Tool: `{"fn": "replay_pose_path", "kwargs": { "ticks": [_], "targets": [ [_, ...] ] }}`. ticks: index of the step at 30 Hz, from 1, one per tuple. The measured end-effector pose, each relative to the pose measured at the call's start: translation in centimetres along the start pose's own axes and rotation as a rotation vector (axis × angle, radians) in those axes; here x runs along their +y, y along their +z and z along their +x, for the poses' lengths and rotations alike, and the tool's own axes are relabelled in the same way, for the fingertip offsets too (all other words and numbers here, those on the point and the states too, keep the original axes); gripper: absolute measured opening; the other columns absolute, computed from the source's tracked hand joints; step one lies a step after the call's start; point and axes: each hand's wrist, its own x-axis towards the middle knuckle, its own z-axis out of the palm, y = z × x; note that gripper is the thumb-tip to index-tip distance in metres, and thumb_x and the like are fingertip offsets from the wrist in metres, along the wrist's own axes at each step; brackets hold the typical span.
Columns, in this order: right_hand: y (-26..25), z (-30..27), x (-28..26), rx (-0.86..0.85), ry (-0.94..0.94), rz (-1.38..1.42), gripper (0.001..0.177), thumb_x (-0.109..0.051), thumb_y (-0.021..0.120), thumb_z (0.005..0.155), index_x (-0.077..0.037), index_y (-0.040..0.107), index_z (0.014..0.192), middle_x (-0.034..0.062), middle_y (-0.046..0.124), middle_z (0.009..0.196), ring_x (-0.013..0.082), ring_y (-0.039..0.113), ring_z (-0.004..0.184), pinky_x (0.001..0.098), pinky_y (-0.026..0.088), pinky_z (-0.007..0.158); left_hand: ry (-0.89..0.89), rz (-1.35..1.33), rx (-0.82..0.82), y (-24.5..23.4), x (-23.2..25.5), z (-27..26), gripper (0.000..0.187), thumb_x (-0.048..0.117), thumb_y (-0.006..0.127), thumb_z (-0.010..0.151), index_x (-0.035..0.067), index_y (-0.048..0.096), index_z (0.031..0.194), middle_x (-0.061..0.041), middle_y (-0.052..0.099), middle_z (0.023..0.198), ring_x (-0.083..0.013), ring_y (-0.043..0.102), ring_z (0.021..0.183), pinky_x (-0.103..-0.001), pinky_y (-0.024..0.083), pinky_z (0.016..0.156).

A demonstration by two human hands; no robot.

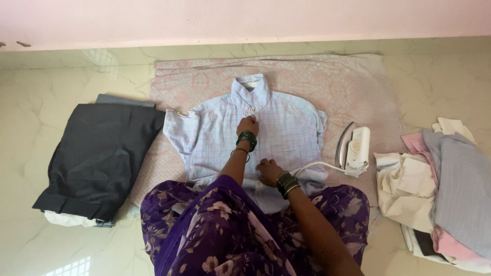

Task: The person irons a light blue checkered shirt laid on a patterned mat on the floor. They smooth the fabric with their hands and use a white electric iron to press the shirt, including the collar and sleeves.

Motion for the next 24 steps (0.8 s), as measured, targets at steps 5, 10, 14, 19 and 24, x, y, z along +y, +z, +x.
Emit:
{"fn": "replay_pose_path", "kwargs": {
  "ticks": [5,10,14,19,24],
  "targets": [
    [-1.7,-0.8,-1.0,-0.015,0.015,0.010,0.047,-0.027,0.064,0.092,-0.015,0.056,0.136,0.0100,0.045,0.146,0.0353,0.044,0.135,0.0529,0.047,0.107,-0.017,-0.182,0.072,0.4,-1.4,0.8,0.023,0.034,0.066,0.096,0.013,0.067,0.105,-0.012,0.077,0.105,-0.0341,0.072,0.100,-0.046,0.057,0.089],
    [-1.3,-1.0,-1.3,-0.017,0.008,-0.013,0.048,-0.028,0.064,0.093,-0.013,0.053,0.137,0.0123,0.041,0.147,0.0373,0.042,0.135,0.0535,0.048,0.105,0.191,0.014,0.132,1.0,-2.8,-0.1,0.017,0.017,0.063,0.098,0.013,0.061,0.114,-0.013,0.063,0.124,-0.0352,0.066,0.103,-0.049,0.054,0.083],
    [-0.9,-1.0,-0.9,-0.012,-0.011,-0.022,0.048,-0.028,0.064,0.092,-0.015,0.056,0.137,0.0108,0.044,0.147,0.0367,0.044,0.135,0.0520,0.048,0.107,0.487,0.430,0.192,1.5,-2.8,-1.1,0.032,0.008,0.058,0.099,0.016,0.059,0.130,-0.007,0.058,0.136,-0.0283,0.059,0.123,-0.044,0.050,0.102],
    [-0.6,0.1,0.7,-0.074,-0.037,-0.038,0.050,-0.036,0.060,0.094,-0.016,0.055,0.140,0.0108,0.048,0.148,0.0363,0.049,0.133,0.0493,0.047,0.109,0.683,0.438,0.064,2.2,-4.8,-6.8,0.057,0.040,0.047,0.102,0.014,0.041,0.153,-0.011,0.031,0.165,-0.0298,0.027,0.152,-0.050,0.019,0.123],
    [-4.6,-1.8,8.6,0.277,-0.128,0.081,0.057,-0.042,0.061,0.095,-0.013,0.053,0.144,0.0189,0.055,0.148,0.0371,0.050,0.137,0.0499,0.039,0.116,0.653,0.443,0.038,0.9,-7.7,-12.7,0.069,0.055,0.035,0.105,0.019,0.028,0.163,-0.009,0.015,0.173,-0.0277,0.010,0.159,-0.055,0.004,0.126]
  ]
}}
